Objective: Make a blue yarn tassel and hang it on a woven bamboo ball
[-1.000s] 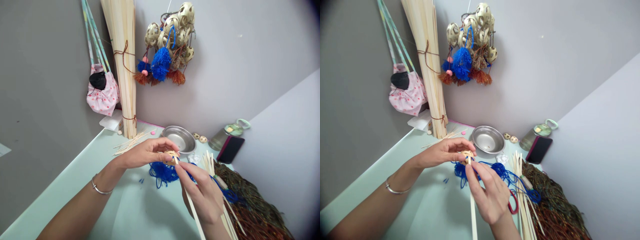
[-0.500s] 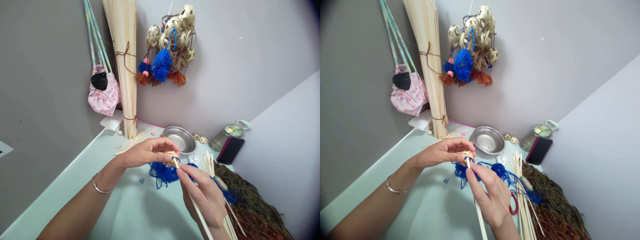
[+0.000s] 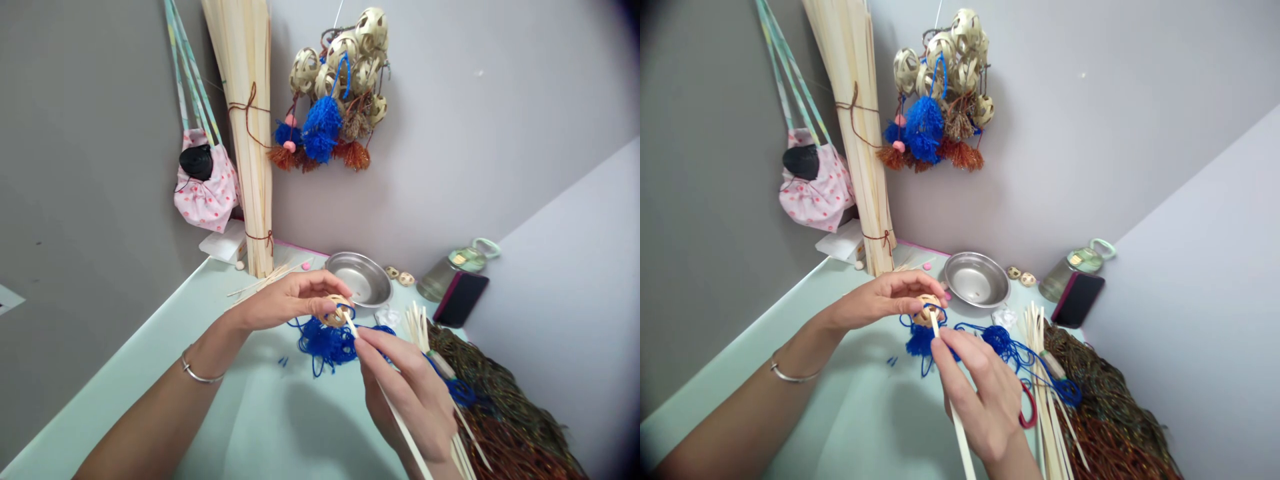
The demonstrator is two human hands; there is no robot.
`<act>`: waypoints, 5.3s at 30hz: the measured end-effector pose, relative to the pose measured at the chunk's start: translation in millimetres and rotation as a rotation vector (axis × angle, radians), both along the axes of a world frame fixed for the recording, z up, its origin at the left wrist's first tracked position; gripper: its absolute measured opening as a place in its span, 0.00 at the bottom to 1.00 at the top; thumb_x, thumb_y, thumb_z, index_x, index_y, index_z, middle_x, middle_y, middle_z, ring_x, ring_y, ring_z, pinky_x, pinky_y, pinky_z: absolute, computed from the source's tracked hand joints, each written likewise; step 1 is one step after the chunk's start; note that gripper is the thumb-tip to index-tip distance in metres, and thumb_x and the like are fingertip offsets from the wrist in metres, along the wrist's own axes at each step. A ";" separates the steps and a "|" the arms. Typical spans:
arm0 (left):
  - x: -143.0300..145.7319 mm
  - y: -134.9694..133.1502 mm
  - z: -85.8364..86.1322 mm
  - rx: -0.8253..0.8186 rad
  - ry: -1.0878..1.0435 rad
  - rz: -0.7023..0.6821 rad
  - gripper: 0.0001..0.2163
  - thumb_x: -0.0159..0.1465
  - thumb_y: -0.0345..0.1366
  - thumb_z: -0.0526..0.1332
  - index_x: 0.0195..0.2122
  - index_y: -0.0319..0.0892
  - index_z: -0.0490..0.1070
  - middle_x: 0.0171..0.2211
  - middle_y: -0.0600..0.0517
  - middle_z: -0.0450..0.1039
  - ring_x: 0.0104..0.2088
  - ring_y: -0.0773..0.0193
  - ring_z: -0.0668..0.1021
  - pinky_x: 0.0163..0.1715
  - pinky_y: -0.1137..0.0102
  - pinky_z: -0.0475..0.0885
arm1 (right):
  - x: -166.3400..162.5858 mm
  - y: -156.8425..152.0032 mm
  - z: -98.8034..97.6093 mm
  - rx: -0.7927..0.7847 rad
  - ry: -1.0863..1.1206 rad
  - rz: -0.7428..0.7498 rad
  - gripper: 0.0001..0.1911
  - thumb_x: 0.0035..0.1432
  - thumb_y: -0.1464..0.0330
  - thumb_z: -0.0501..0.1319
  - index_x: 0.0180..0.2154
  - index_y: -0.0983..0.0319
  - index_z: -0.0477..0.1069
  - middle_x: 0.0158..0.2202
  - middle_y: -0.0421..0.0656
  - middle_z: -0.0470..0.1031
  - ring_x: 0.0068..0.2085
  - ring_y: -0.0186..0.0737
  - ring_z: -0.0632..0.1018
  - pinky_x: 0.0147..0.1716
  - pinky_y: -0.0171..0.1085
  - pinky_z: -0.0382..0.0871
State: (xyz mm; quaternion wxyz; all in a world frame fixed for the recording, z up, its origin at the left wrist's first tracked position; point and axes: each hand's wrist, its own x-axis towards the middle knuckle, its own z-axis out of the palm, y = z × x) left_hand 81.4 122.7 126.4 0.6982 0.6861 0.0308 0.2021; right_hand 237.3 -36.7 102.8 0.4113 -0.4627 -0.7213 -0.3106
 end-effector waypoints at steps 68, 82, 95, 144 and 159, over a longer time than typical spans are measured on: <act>3.1 0.3 -4.1 -0.039 0.002 0.012 0.13 0.62 0.37 0.64 0.47 0.42 0.71 0.45 0.47 0.74 0.45 0.63 0.76 0.44 0.68 0.71 | -4.3 -2.1 10.2 -0.069 0.007 -0.001 0.17 0.56 0.83 0.61 0.46 0.64 0.75 0.42 0.47 0.77 0.43 0.40 0.79 0.41 0.37 0.77; 2.6 -0.6 -2.8 -0.014 0.015 0.019 0.14 0.61 0.38 0.65 0.47 0.43 0.72 0.44 0.48 0.74 0.44 0.63 0.76 0.44 0.68 0.70 | -5.2 0.7 11.6 -0.062 -0.027 0.040 0.16 0.54 0.83 0.61 0.45 0.69 0.75 0.40 0.50 0.78 0.43 0.43 0.80 0.42 0.38 0.77; 1.0 -1.7 -2.7 0.051 0.001 0.052 0.14 0.60 0.37 0.66 0.47 0.43 0.72 0.43 0.48 0.73 0.43 0.64 0.75 0.41 0.70 0.69 | -5.1 6.2 10.4 -0.038 0.084 0.082 0.12 0.54 0.82 0.64 0.41 0.67 0.76 0.37 0.48 0.78 0.39 0.39 0.80 0.37 0.35 0.76; 6.6 -9.7 -2.4 0.014 0.020 0.003 0.13 0.64 0.38 0.62 0.49 0.44 0.70 0.45 0.48 0.73 0.46 0.63 0.75 0.45 0.69 0.69 | -0.5 9.9 6.8 -0.093 0.140 0.019 0.18 0.55 0.82 0.63 0.45 0.60 0.75 0.41 0.47 0.78 0.40 0.40 0.80 0.39 0.37 0.76; -0.7 -2.5 1.7 0.128 0.069 0.042 0.10 0.67 0.42 0.57 0.40 0.40 0.69 0.44 0.47 0.74 0.39 0.65 0.75 0.36 0.70 0.69 | -1.3 7.9 13.5 -0.254 0.271 0.183 0.19 0.55 0.85 0.62 0.45 0.61 0.75 0.41 0.47 0.77 0.41 0.40 0.79 0.39 0.37 0.75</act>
